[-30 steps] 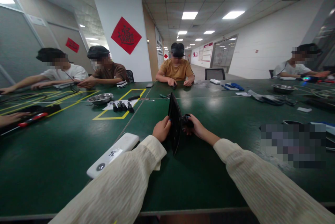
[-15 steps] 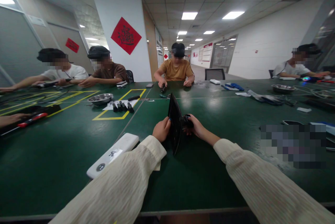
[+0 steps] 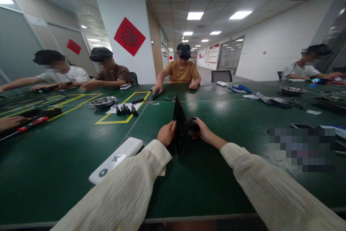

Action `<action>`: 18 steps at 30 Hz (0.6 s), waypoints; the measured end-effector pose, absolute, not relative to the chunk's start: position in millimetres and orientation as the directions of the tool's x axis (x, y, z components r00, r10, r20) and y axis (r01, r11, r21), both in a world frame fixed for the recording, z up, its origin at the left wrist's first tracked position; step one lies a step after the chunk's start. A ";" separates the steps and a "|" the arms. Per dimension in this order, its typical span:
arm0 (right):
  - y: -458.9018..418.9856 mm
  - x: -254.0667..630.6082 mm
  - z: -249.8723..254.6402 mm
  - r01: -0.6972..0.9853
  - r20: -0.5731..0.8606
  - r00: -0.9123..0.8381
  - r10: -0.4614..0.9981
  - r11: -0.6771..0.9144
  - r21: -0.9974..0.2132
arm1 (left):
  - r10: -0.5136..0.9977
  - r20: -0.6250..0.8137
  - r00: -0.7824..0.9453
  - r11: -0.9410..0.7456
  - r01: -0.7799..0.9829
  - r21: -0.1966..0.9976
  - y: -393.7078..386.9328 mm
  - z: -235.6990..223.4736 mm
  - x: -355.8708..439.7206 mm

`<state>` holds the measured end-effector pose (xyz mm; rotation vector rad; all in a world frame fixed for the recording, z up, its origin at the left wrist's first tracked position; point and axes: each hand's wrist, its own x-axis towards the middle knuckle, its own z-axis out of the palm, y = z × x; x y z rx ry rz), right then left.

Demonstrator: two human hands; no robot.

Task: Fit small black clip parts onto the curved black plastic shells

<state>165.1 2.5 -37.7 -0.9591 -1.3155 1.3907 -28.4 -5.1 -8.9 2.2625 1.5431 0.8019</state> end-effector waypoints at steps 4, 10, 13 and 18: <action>2.9 164.6 -38.0 -0.122 0.065 -0.227 0.972 0.038 -0.992 | 0.926 0.268 0.267 -0.372 0.766 0.525 -5.3 -8.1 -27.7; 5.4 164.6 -39.9 -0.136 0.070 -0.221 0.973 0.040 -0.990 | 0.926 0.269 0.265 -0.373 0.759 0.534 -4.5 -9.2 -27.9; 6.1 164.9 -40.5 -0.138 0.075 -0.224 0.972 0.045 -0.989 | 0.926 0.268 0.267 -0.373 0.760 0.532 -3.7 -10.0 -27.9; 7.1 166.0 -41.5 -0.125 0.070 -0.241 0.968 0.040 -0.991 | 0.931 0.264 0.251 -0.355 0.787 0.505 -5.3 -8.6 -26.8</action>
